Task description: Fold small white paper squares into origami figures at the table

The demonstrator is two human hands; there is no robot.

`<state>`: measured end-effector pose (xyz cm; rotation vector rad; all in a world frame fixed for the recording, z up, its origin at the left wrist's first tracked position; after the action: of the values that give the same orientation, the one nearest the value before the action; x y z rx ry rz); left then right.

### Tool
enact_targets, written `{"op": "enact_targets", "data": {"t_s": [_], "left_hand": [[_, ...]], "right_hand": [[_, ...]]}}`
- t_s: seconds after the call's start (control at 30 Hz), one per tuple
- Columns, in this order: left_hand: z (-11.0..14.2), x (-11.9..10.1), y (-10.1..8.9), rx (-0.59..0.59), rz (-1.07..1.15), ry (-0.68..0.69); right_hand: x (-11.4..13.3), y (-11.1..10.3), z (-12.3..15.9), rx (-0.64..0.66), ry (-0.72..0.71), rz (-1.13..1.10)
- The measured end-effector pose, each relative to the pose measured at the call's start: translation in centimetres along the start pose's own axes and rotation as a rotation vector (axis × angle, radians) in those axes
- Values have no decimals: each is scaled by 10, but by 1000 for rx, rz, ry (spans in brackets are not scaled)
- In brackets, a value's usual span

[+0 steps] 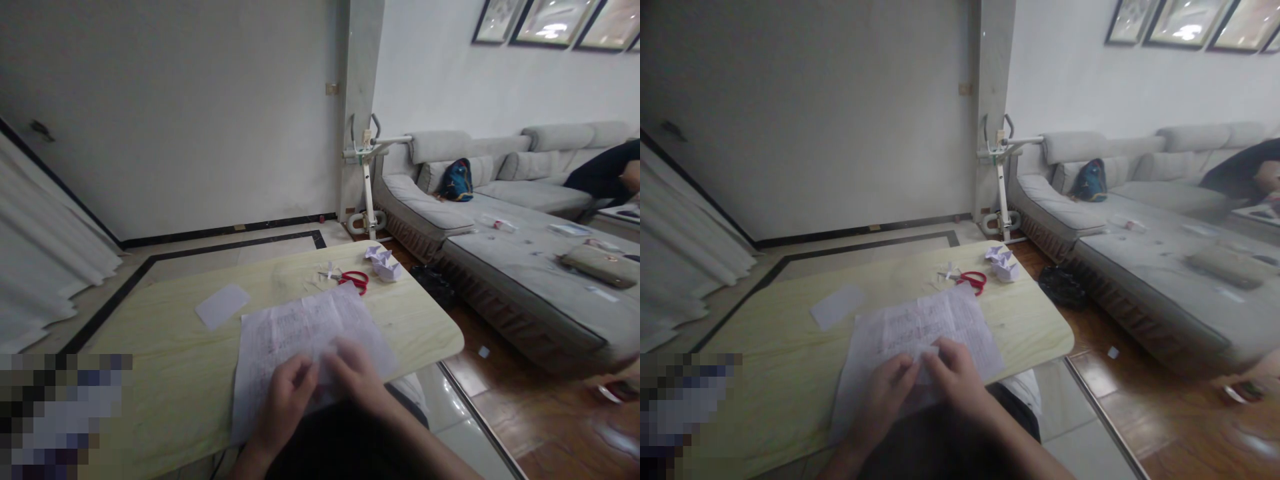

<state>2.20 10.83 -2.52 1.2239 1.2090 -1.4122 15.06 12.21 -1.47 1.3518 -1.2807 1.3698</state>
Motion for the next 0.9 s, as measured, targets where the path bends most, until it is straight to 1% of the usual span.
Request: {"op": "enact_targets", "data": {"t_s": [0.13,0.17,0.23,0.3,0.43,0.5,0.53,0.57,0.6,0.63,0.67,0.73,0.8,0.87,0.9], "left_hand": [[0,0,-3,-36,20,15],[0,0,-2,-28,25,20],[1,-1,3,25,39,16],[0,0,3,11,14,17],[-3,2,3,1,-23,-5],[-2,-5,-1,1,-62,13],[-1,-11,-6,-5,-108,37],[0,-20,-14,-17,-202,79],[2,-29,-28,-48,-312,121],[3,-36,-48,-113,-444,127],[4,-39,-74,-191,-589,89],[7,-42,-133,-325,-700,16],[15,-40,-199,-455,-811,-84],[26,-36,-262,-579,-923,-198],[33,-34,-289,-629,-969,-248]], "right_hand": [[1,1,-1,21,41,-49],[0,0,-1,22,47,-47],[-1,-3,0,19,50,-34],[-7,-7,0,-1,82,-54],[-21,-7,-1,11,190,-94],[-21,-7,-1,-1,194,-104],[-22,-6,0,-1,208,-113],[-22,-5,1,2,227,-121],[-23,-4,2,7,248,-123],[-23,-3,2,11,262,-116],[-22,-3,3,11,262,-100],[-18,-4,1,4,219,-47],[-15,-5,-2,18,156,11],[-14,-4,-4,35,115,51],[-14,-4,-5,39,102,64]]}}
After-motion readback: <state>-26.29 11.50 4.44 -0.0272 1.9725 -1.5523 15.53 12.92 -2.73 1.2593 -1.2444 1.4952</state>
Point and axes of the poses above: each hand's wrist, its own z-axis away from the middle knuckle, its own y-axis out of the palm, x = y × z, the point moved 9 cm from there along -z, towards the middle knuckle, and after that the axes turned 3 degrees about z, right-handed, at the moved point
